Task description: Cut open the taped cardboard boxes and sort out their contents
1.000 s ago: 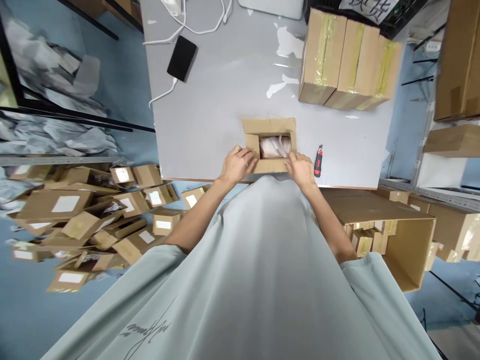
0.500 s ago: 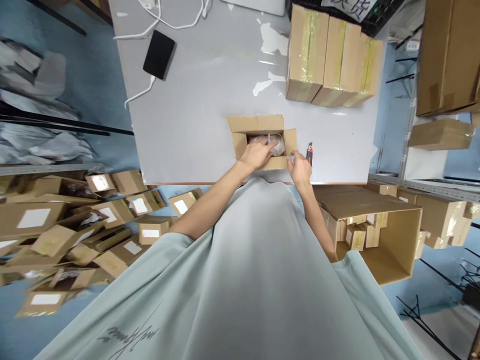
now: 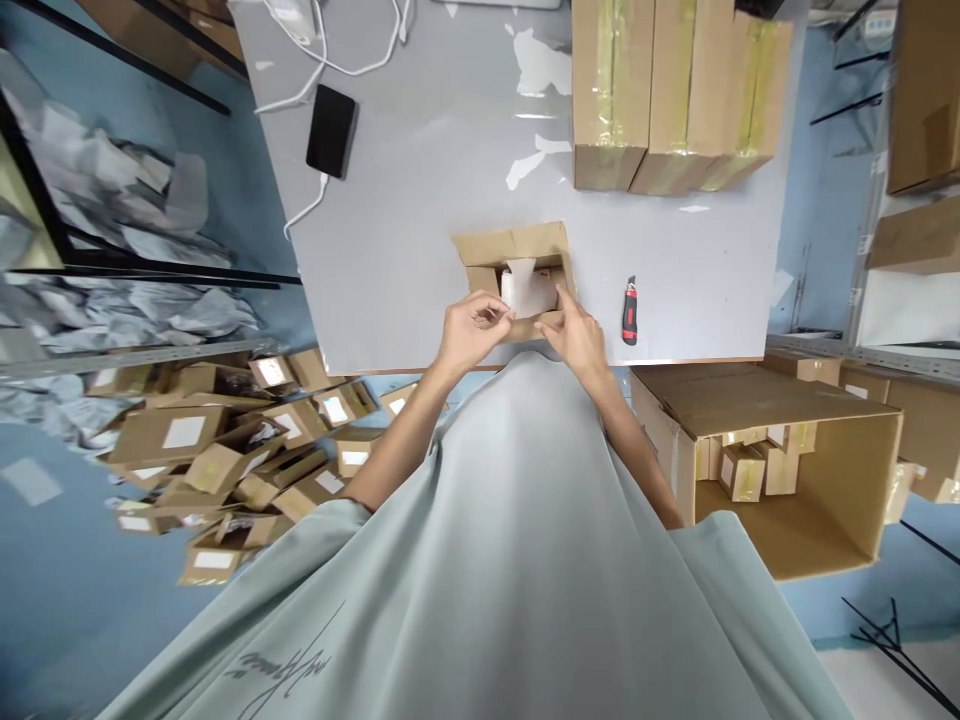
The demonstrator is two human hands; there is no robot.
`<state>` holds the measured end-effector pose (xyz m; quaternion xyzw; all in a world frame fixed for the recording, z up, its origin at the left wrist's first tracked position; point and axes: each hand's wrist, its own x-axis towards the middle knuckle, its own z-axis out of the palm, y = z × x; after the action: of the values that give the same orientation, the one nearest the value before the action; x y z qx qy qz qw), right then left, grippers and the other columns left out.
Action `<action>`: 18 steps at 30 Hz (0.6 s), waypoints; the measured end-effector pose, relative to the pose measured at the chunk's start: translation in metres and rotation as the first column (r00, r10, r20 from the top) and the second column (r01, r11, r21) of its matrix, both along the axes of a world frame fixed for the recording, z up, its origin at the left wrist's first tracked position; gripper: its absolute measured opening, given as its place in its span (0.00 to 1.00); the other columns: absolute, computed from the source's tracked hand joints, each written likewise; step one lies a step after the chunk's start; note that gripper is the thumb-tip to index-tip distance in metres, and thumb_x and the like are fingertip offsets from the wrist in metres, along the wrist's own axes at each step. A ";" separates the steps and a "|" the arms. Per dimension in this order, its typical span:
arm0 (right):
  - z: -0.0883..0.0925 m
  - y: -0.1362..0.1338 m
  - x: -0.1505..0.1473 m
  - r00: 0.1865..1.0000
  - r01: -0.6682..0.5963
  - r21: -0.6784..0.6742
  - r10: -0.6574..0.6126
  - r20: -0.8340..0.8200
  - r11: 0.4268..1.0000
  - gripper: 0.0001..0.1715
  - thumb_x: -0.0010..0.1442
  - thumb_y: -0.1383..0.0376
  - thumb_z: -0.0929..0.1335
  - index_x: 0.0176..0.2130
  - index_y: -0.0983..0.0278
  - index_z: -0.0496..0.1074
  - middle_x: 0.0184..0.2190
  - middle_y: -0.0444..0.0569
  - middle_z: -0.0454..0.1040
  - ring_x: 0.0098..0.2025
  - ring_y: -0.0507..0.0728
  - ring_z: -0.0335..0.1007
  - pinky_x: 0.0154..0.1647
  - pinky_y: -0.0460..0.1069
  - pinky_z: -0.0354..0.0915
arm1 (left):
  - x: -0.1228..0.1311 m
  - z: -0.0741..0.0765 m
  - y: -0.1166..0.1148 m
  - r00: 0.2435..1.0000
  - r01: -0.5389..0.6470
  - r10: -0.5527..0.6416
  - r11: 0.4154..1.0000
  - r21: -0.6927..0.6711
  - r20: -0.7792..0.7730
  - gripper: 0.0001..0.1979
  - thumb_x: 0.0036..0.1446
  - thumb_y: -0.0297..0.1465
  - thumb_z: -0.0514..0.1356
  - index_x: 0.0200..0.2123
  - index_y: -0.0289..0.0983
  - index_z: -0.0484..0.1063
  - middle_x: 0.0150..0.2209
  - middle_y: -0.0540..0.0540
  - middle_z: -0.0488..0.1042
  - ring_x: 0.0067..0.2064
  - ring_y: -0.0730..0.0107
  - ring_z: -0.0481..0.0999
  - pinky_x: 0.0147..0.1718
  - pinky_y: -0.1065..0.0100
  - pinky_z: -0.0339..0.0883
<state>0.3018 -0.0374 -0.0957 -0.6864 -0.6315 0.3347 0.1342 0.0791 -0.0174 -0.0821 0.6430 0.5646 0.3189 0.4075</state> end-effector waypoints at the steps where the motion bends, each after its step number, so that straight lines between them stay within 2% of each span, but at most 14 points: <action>1: 0.001 0.003 -0.005 0.999 -0.031 -0.003 0.031 -0.018 1.000 0.44 0.71 0.57 0.76 0.79 0.59 0.65 0.47 0.51 0.87 0.49 0.66 0.84 0.54 0.59 0.78 | 0.000 0.004 -0.003 1.000 -0.006 0.006 1.000 -0.013 0.012 0.05 0.63 0.33 0.66 0.33 0.43 0.79 0.39 0.46 0.84 0.39 0.62 0.81 0.43 0.58 0.78; 3: 0.003 0.008 -0.014 0.994 -0.103 -0.003 0.103 -0.039 0.995 0.36 0.73 0.59 0.74 0.75 0.57 0.71 0.48 0.51 0.86 0.49 0.65 0.83 0.53 0.58 0.78 | 0.001 0.008 -0.007 1.000 -0.014 0.015 1.000 -0.028 0.015 0.05 0.64 0.34 0.66 0.34 0.43 0.80 0.39 0.46 0.84 0.40 0.61 0.82 0.44 0.58 0.79; 6: 0.006 0.015 -0.021 0.979 -0.190 0.012 0.190 -0.069 0.982 0.18 0.75 0.63 0.69 0.59 0.58 0.84 0.49 0.52 0.85 0.49 0.64 0.83 0.53 0.56 0.76 | 0.002 0.009 -0.009 0.999 -0.035 0.035 0.999 0.001 0.015 0.07 0.69 0.37 0.65 0.37 0.43 0.81 0.40 0.45 0.84 0.42 0.60 0.83 0.47 0.58 0.80; 8: 0.006 0.016 -0.023 0.966 -0.208 0.038 0.212 -0.148 0.977 0.14 0.76 0.62 0.68 0.49 0.59 0.85 0.46 0.52 0.83 0.46 0.62 0.82 0.52 0.55 0.75 | 0.001 0.008 -0.010 0.999 -0.043 0.043 0.998 0.042 -0.004 0.06 0.70 0.38 0.66 0.44 0.43 0.81 0.46 0.43 0.84 0.49 0.58 0.84 0.51 0.57 0.80; 10: 0.002 0.014 -0.024 0.930 -0.188 0.050 0.194 -0.313 0.981 0.15 0.77 0.56 0.68 0.45 0.59 0.83 0.41 0.49 0.81 0.41 0.59 0.80 0.48 0.53 0.75 | 0.000 0.005 -0.010 1.000 -0.021 0.022 0.997 0.077 -0.011 0.11 0.69 0.38 0.68 0.52 0.43 0.81 0.58 0.40 0.83 0.61 0.53 0.83 0.59 0.54 0.79; 12: -0.003 0.012 -0.024 0.845 -0.139 0.021 0.130 -0.519 0.990 0.23 0.77 0.44 0.68 0.45 0.58 0.80 0.37 0.46 0.80 0.37 0.58 0.77 0.43 0.52 0.76 | -0.001 -0.001 -0.012 0.998 0.029 -0.031 0.998 0.063 0.045 0.15 0.68 0.38 0.68 0.55 0.42 0.80 0.66 0.38 0.80 0.68 0.50 0.79 0.64 0.52 0.76; 13: -0.005 0.012 -0.024 0.793 -0.111 -0.009 0.084 -0.603 0.994 0.27 0.75 0.39 0.68 0.45 0.58 0.79 0.36 0.46 0.79 0.36 0.57 0.77 0.41 0.52 0.76 | -0.001 -0.004 -0.014 0.994 0.050 -0.052 0.998 0.025 0.097 0.15 0.67 0.39 0.68 0.55 0.42 0.80 0.65 0.37 0.80 0.67 0.50 0.80 0.64 0.52 0.77; 15: -0.009 0.011 -0.023 0.724 -0.060 -0.065 -0.001 -0.690 0.996 0.34 0.71 0.32 0.68 0.47 0.57 0.78 0.36 0.45 0.80 0.35 0.57 0.77 0.40 0.52 0.78 | 0.000 -0.012 -0.017 0.979 0.062 -0.043 0.994 -0.091 0.198 0.15 0.67 0.41 0.68 0.53 0.41 0.80 0.57 0.39 0.85 0.59 0.53 0.85 0.59 0.55 0.80; 16: -0.009 0.011 -0.022 0.722 -0.033 -0.077 -0.029 -0.692 0.997 0.35 0.70 0.31 0.69 0.49 0.57 0.78 0.37 0.46 0.80 0.35 0.57 0.78 0.40 0.52 0.78 | 0.002 -0.016 -0.018 0.973 0.053 -0.017 0.987 -0.152 0.231 0.15 0.67 0.42 0.68 0.52 0.41 0.80 0.52 0.41 0.86 0.55 0.55 0.87 0.54 0.57 0.81; 18: -0.005 0.012 -0.019 0.779 -0.013 -0.059 -0.027 -0.626 0.998 0.34 0.72 0.34 0.70 0.56 0.56 0.78 0.43 0.48 0.82 0.37 0.57 0.80 0.42 0.53 0.80 | 0.004 -0.024 -0.019 0.959 0.013 0.057 0.969 -0.245 0.277 0.18 0.65 0.45 0.69 0.50 0.41 0.80 0.46 0.43 0.87 0.47 0.58 0.87 0.47 0.61 0.81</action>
<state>0.2832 -0.0255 -0.1007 -0.5424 -0.5383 0.5618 0.3170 0.0830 -0.0360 -0.1059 0.5295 0.5430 0.3397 0.5562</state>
